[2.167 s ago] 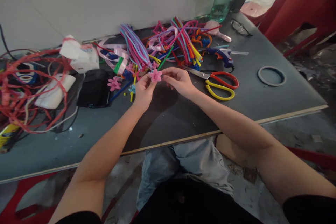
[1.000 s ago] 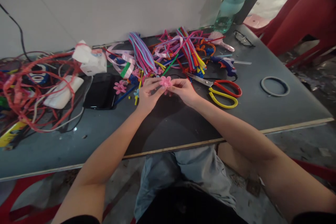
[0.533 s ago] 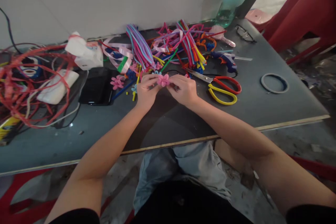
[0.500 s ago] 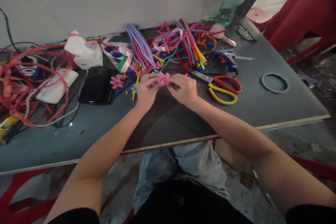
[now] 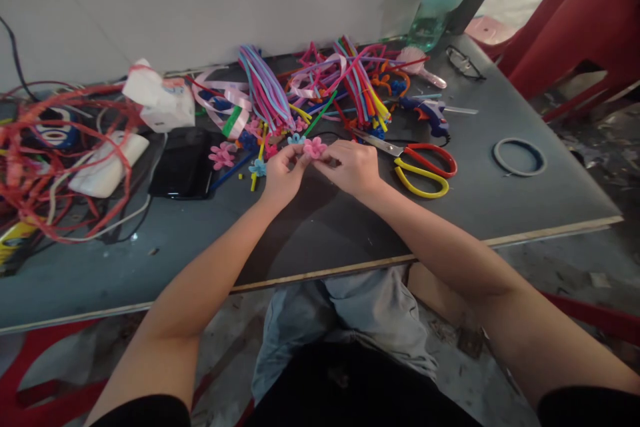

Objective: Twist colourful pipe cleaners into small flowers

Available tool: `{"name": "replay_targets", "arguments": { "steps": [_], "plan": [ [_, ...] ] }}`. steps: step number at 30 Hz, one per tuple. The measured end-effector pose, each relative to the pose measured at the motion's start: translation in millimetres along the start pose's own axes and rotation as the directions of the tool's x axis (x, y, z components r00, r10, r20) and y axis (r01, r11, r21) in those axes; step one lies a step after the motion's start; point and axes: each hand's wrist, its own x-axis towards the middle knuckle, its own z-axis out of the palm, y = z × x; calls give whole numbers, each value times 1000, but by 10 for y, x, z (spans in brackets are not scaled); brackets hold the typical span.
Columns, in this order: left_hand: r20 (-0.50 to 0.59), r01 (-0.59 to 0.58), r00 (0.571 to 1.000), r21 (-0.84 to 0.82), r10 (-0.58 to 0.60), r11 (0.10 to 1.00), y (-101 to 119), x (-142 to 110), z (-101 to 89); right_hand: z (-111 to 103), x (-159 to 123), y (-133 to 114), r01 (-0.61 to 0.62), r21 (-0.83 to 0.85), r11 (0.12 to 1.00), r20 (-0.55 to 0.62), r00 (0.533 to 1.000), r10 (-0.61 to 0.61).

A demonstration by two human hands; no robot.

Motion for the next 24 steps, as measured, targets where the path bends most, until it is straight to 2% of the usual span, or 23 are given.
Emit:
{"name": "replay_targets", "arguments": {
  "steps": [6, 12, 15, 18, 24],
  "plan": [
    [-52, -61, 997, 71, 65, 996, 23, 4, -35, 28, 28, -58, -143, 277, 950, -21, 988, 155],
    [-88, -144, 983, 190, 163, 971, 35, -30, -13, 109, 18, -47, -240, 337, 910, 11, 968, 251],
    [-96, -144, 981, 235, 170, 961, 22, -27, -24, 115, 24, -18, -181, 319, 930, -13, 981, 195],
    [-92, -153, 980, 231, 178, 961, 51, -24, -36, 95, 36, 16, -98, 230, 968, -27, 994, 107],
    [-51, -129, 988, 232, 144, 964, 116, -30, -61, 55, 45, 54, -31, 91, 995, 33, 999, 28]
  ]
}}
